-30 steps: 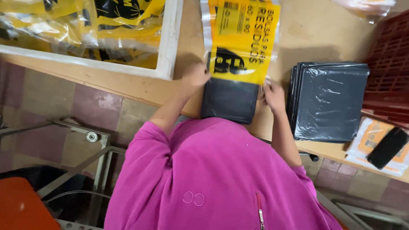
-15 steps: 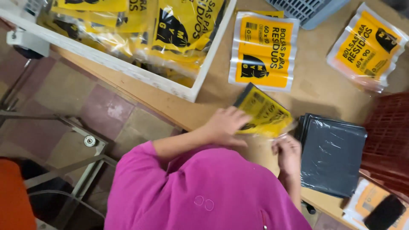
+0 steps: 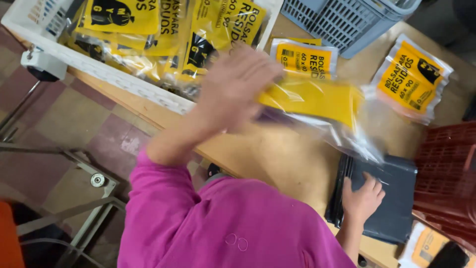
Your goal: Packaging folded black plastic bags into yellow labeled plastic sleeves at a factory workbench.
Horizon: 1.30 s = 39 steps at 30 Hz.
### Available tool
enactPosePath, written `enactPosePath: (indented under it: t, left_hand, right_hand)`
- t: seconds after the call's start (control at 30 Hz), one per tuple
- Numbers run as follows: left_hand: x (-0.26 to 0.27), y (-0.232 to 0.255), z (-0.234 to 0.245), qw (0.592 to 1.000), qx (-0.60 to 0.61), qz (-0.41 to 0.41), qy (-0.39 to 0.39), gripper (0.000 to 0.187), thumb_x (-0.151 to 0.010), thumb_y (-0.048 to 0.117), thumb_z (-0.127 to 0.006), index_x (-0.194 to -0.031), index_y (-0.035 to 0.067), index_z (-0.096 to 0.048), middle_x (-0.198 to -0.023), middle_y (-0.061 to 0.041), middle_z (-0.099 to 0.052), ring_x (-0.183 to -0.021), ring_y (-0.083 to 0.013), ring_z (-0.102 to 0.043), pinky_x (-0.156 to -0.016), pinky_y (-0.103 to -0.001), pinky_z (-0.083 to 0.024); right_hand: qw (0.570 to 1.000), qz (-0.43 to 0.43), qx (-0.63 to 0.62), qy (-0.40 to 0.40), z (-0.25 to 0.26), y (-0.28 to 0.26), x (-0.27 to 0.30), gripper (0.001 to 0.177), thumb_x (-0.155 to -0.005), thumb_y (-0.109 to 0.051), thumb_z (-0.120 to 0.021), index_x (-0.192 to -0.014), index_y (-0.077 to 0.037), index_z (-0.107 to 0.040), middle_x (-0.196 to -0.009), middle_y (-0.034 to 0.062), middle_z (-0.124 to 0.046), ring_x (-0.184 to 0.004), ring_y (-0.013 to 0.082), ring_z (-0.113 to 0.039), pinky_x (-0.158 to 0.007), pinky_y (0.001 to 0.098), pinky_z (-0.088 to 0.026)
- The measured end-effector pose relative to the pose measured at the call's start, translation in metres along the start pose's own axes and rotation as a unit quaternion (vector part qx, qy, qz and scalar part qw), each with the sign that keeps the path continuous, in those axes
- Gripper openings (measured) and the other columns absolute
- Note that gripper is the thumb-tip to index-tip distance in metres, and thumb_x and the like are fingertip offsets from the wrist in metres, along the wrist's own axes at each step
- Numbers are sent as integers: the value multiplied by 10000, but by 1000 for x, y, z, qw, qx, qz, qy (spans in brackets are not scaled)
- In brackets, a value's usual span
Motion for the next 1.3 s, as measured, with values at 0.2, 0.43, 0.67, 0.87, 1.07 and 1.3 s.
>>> enactPosePath:
  t: [0.2, 0.43, 0.67, 0.87, 1.07, 1.3]
  left_hand:
    - [-10, -50, 27, 953, -283, -46, 99, 285, -844, 65, -898, -1060, 136, -726, -1099, -12, -622, -935, -284, -570, -802, -430, -440]
    - [70, -38, -68, 960, 157, 30, -232, 144, -903, 126, -769, -975, 33, -686, -906, -140, -673, -979, -371, -667, -909, -490, -513]
    - [129, 21, -191, 823, 345, 140, -428, 172, -972, 205, -661, -1020, 40, -679, -1008, -260, -703, -1005, -491, -678, -837, -587, -545]
    - [228, -3, -328, 818, 132, 221, -515, 504, -936, 349, -710, -1325, 80, -534, -1280, -200, -563, -1192, -455, -573, -865, -598, -575]
    - [252, -21, -407, 800, 15, 318, -508, 701, -914, 438, -747, -1416, 62, -435, -1297, -147, -530, -1244, -377, -511, -858, -608, -575]
    - [234, -7, -404, 826, 5, 354, -439, 539, -947, 392, -721, -1289, 29, -517, -1246, -169, -518, -1256, -400, -498, -893, -629, -546]
  right_hand:
    - [998, -4, 59, 24, -33, 44, 49, 491, -789, -266, -859, -1194, -27, -717, -1150, 190, -635, -1038, 389, -566, -945, 450, -498]
    - [995, -3, 67, 74, -66, 82, 47, 195, -778, -218, -891, -896, -211, -735, -879, -5, -665, -971, 232, -673, -901, 310, -556]
    - [987, 73, -139, 40, -59, -46, 23, 70, -853, -162, -775, -883, -145, -715, -947, 124, -704, -1036, 338, -673, -920, 472, -490]
    - [928, 234, -280, -78, -126, -124, 56, 231, -851, -235, -730, -1073, -178, -706, -1146, 55, -676, -1283, 313, -590, -1076, 539, -405]
    - [921, 216, -285, -151, -123, -98, 36, 443, -903, -179, -668, -1338, -106, -629, -1325, 141, -613, -1350, 383, -527, -1027, 535, -425]
    - [949, 53, -280, -133, -146, -38, -13, 544, -898, -187, -738, -1423, -151, -602, -1325, 91, -616, -1232, 338, -586, -1012, 491, -424]
Point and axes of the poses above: each hand's wrist, its own x-axis away from the middle knuckle, its own z-axis out of the back of the hand, y = z × x, the point moved 5 cm from there along -x, towards the middle knuckle
